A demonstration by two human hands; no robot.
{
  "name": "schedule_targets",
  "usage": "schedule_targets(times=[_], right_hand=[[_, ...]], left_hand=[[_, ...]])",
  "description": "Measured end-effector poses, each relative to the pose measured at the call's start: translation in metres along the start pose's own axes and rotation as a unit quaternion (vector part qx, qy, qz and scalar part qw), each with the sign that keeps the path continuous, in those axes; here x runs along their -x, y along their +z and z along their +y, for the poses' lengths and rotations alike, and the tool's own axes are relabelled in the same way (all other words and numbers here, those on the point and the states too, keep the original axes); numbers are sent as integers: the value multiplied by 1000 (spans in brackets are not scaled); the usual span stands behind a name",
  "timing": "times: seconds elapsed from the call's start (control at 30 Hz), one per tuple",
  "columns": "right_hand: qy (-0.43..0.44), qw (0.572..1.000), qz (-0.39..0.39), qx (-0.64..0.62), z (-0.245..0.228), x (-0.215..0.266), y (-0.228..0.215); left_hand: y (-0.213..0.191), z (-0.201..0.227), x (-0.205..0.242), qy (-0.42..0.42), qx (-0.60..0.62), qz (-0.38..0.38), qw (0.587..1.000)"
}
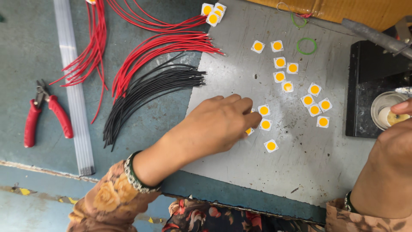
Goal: The person uses a soldering iron to attach red and black wires to small square LED modules laid out on a work surface. They repeatedly pick up wires, position them on the LED contacts, and apply solder to secure the connections.
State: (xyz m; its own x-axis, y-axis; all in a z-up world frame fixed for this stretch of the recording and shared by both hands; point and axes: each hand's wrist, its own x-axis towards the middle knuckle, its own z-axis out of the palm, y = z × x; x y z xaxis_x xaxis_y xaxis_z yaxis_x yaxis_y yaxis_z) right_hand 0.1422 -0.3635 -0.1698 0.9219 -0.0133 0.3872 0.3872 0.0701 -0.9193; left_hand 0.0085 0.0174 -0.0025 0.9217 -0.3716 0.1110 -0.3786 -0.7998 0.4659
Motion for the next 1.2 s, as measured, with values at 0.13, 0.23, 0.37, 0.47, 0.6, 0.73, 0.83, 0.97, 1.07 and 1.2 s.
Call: schedule_targets(times=[0.13,0.23,0.37,0.47,0.6,0.73,0.83,0.97,1.07,1.2], right_hand=[[-35,999,1,-33,14,-16,-1],[-77,996,-27,-47,27,-33,-12],[-77,993,-22,-83,39,-36,-8],[-72,993,32,-92,26,-35,4],[-61,995,50,-60,-7,-29,27],[-65,995,50,-55,-35,-32,48],[-56,996,62,-43,-46,-31,56],[-44,995,76,-57,-52,-31,64],[-61,995,69,-45,-55,-32,67],[-64,994,76,-45,-62,-34,72]], left_hand=[[-1,-6,-16,-79,77,10,994],[13,-7,-36,-86,44,72,993],[39,-9,-69,-41,-29,128,990],[58,-11,-91,-56,-117,83,988],[59,-14,-90,-45,-98,84,991],[31,-18,-60,-28,-33,70,997],[12,-21,-38,-67,-34,47,996],[1,-23,-26,-100,-34,38,994],[3,-23,-37,-112,-15,55,992],[16,-25,-64,-82,-44,90,992]])
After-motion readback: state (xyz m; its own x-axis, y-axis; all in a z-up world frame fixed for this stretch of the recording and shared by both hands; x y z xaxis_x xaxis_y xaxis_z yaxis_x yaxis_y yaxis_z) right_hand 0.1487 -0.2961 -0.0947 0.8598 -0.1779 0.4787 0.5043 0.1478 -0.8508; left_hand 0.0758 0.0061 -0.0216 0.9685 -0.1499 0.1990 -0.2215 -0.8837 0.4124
